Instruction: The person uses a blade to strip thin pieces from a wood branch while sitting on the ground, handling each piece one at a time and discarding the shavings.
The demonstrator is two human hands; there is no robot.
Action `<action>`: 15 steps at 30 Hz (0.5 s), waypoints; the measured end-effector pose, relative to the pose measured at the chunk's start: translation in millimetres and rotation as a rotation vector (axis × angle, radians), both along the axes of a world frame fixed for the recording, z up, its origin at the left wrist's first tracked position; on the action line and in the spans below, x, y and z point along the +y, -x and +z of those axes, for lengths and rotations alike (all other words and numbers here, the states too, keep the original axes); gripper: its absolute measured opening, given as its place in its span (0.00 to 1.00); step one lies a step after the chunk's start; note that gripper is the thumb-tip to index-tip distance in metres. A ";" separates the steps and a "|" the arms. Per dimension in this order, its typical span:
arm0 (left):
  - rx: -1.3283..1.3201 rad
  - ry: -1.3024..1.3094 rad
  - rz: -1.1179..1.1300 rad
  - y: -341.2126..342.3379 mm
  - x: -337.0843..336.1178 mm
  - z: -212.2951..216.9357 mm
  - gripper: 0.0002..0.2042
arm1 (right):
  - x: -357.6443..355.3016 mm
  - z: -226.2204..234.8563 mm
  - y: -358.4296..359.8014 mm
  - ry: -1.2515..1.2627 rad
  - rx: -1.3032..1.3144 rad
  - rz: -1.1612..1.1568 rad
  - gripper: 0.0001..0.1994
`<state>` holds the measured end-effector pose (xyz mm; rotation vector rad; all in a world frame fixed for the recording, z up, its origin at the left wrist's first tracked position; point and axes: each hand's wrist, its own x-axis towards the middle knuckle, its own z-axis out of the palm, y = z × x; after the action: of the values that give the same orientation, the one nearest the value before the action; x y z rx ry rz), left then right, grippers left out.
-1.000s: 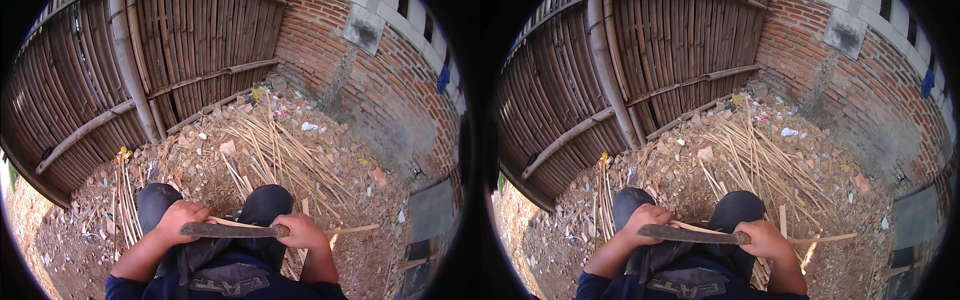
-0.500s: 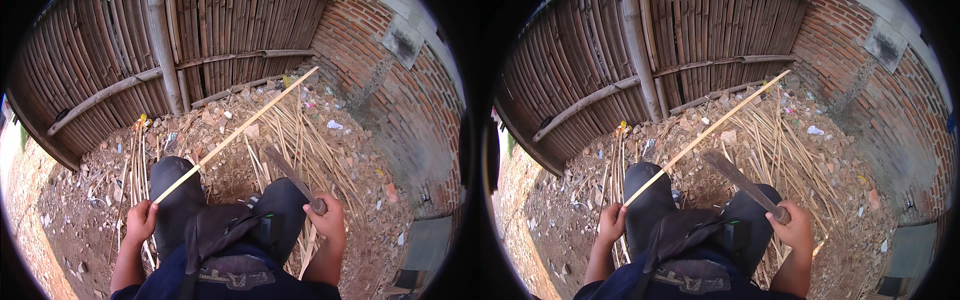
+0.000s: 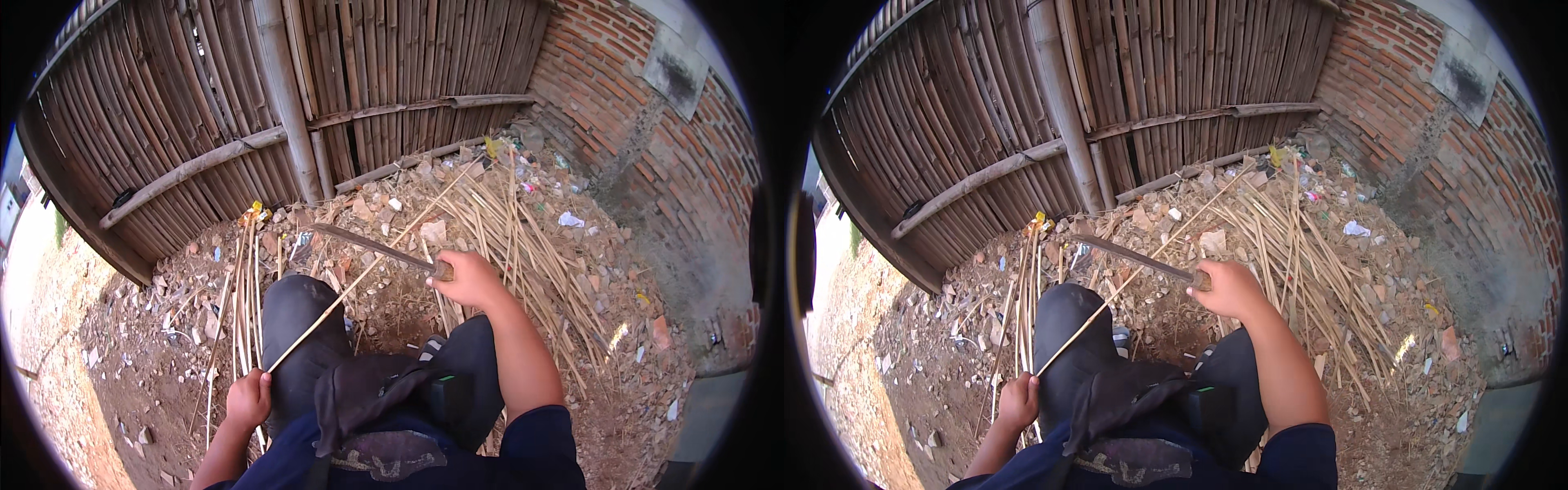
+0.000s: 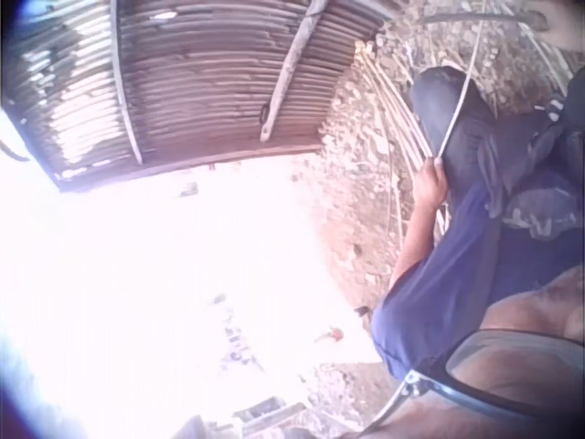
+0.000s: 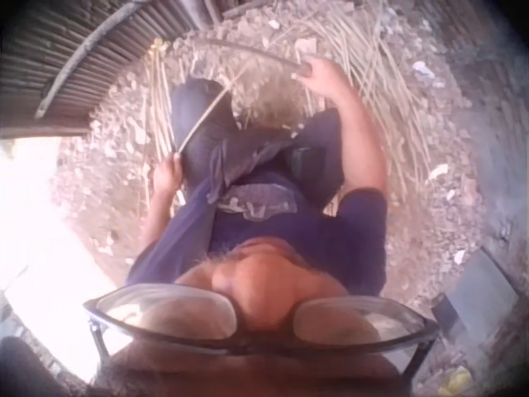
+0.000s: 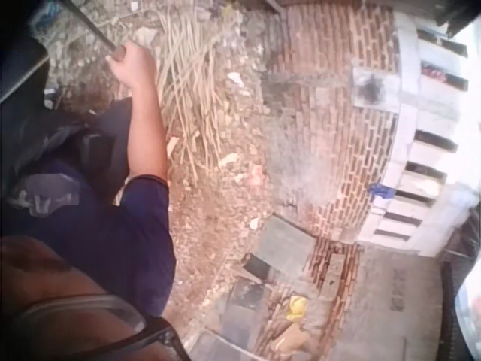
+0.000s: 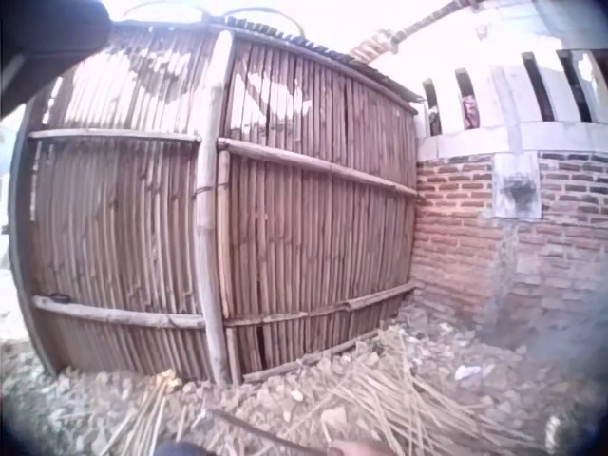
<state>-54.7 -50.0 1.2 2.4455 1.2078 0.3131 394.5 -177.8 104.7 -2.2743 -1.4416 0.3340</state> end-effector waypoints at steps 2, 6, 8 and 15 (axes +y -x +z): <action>0.002 -0.008 -0.012 -2.4 0.8 -0.9 0.18 | 15.2 -16.6 -9.1 -0.023 -0.021 0.038 0.20; 0.051 -0.012 0.004 -5.6 -3.3 -4.1 0.18 | 15.7 -47.3 -15.4 -0.001 0.060 0.045 0.19; 0.102 -0.059 -0.013 -4.4 1.4 -18.3 0.17 | 13.1 -45.6 -26.5 0.119 0.026 0.046 0.18; 0.046 -0.096 -0.076 -4.9 15.3 -26.6 0.16 | 7.4 -59.2 -19.0 -0.037 0.020 0.133 0.18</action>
<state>-49.9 -34.7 -25.4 2.5869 1.1398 0.3005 413.5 -170.4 45.6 -2.1451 -1.5797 0.3666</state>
